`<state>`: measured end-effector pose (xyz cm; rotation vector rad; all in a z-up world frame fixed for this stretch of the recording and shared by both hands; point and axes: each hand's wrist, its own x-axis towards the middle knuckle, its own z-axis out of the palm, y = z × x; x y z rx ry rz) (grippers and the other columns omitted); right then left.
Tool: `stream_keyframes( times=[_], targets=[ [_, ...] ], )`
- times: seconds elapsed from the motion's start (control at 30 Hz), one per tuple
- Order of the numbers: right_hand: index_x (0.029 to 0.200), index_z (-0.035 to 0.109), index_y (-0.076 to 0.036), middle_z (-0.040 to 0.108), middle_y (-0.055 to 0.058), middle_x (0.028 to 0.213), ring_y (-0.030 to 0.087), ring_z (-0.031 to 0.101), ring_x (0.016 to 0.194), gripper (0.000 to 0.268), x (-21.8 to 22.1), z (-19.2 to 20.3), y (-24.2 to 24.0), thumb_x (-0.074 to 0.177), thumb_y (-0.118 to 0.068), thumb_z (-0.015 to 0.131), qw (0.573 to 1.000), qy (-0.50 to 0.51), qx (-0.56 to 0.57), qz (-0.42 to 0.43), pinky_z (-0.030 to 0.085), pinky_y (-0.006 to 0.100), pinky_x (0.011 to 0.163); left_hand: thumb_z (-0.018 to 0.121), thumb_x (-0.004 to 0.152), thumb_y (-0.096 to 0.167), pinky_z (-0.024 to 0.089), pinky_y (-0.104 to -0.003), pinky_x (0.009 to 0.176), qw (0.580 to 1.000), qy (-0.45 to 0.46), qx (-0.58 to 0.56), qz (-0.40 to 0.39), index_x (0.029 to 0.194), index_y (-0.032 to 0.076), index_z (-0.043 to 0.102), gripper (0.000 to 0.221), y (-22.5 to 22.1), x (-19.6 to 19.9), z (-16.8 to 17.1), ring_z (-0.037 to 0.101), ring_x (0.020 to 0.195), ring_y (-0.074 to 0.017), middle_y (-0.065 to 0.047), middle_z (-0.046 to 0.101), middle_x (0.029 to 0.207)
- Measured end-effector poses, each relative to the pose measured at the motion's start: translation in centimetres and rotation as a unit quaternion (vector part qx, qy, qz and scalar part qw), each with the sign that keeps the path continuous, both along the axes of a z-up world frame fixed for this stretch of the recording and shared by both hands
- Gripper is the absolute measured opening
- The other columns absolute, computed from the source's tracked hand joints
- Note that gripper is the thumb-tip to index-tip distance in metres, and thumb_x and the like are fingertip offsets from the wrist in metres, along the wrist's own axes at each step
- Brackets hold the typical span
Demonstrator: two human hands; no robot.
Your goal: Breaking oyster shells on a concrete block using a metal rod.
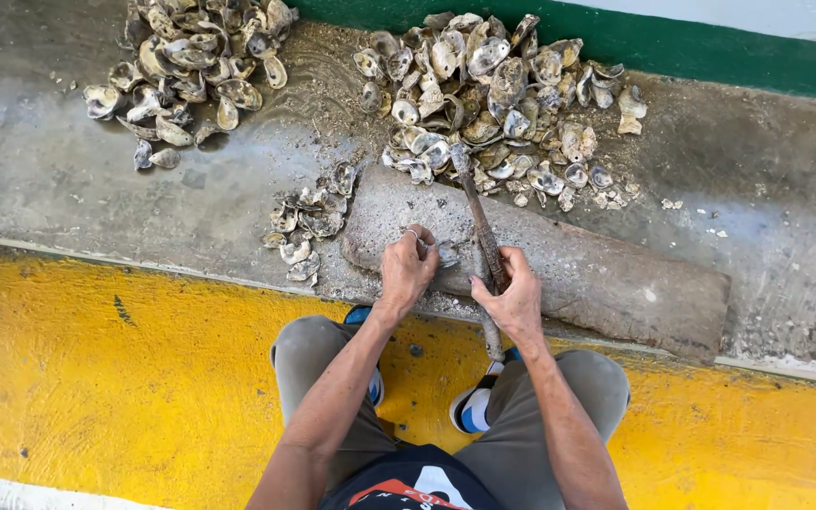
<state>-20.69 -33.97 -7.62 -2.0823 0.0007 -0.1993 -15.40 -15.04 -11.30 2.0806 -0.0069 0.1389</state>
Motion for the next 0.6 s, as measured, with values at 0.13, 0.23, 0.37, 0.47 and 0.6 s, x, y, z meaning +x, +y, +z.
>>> stream_keyframes(
  times=[0.13, 0.23, 0.37, 0.47, 0.6],
  targets=[
    [0.120, 0.057, 0.000, 0.077, 0.015, 0.096, 0.018, 0.077, 0.088, 0.051, -0.2, 0.4, 0.3, 0.077, -0.011, 0.083, 1.000, -0.007, -0.029, -0.001, 0.059, 0.030, 0.076, 0.072, 0.084, 0.010, 0.055, -0.041, 0.057, 1.000, 0.000, -0.002, 0.001, 0.094, 0.007, 0.067, 0.011, -0.1, 0.0, -0.2, 0.070, 0.056, -0.0263, -0.010, 0.070, 0.064],
    [0.120, 0.056, 0.000, 0.075, 0.017, 0.092, 0.021, 0.077, 0.085, 0.054, -0.3, 0.2, 0.6, 0.076, -0.013, 0.085, 0.996, -0.034, -0.079, 0.002, 0.059, 0.033, 0.075, 0.072, 0.087, 0.012, 0.054, -0.041, 0.056, 0.999, -0.033, 0.000, -0.002, 0.097, 0.007, 0.067, 0.013, 0.0, -0.3, -0.2, 0.069, 0.057, -0.0261, -0.009, 0.069, 0.065],
    [0.120, 0.057, -0.002, 0.076, 0.017, 0.091, 0.022, 0.078, 0.084, 0.054, -0.3, -0.1, 1.1, 0.076, -0.015, 0.085, 0.995, -0.037, -0.094, 0.021, 0.061, 0.034, 0.074, 0.073, 0.093, 0.018, 0.050, -0.044, 0.052, 1.000, -0.018, 0.002, 0.013, 0.119, 0.005, 0.059, 0.031, 0.2, -2.2, 0.9, 0.064, 0.053, -0.0265, -0.010, 0.066, 0.063],
    [0.119, 0.056, -0.003, 0.076, 0.015, 0.091, 0.021, 0.077, 0.081, 0.050, 0.3, -2.2, 0.5, 0.080, -0.018, 0.083, 0.997, 0.000, -0.072, 0.027, 0.063, 0.033, 0.070, 0.067, 0.095, 0.019, 0.050, -0.042, 0.046, 0.998, 0.016, -0.061, 0.004, 0.134, 0.001, 0.048, 0.047, 0.2, -5.3, 1.2, 0.063, 0.055, -0.0249, -0.012, 0.068, 0.073],
    [0.121, 0.054, -0.001, 0.076, 0.016, 0.094, 0.020, 0.076, 0.081, 0.052, -0.1, -0.3, 1.8, 0.081, -0.018, 0.082, 0.999, -0.015, -0.032, 0.015, 0.061, 0.032, 0.070, 0.065, 0.106, 0.016, 0.063, -0.034, 0.067, 0.966, -0.027, -0.212, -0.142, 0.143, -0.003, 0.039, 0.050, -2.0, -11.2, -3.4, 0.072, 0.082, -0.0221, -0.019, 0.070, 0.099]
  ],
)
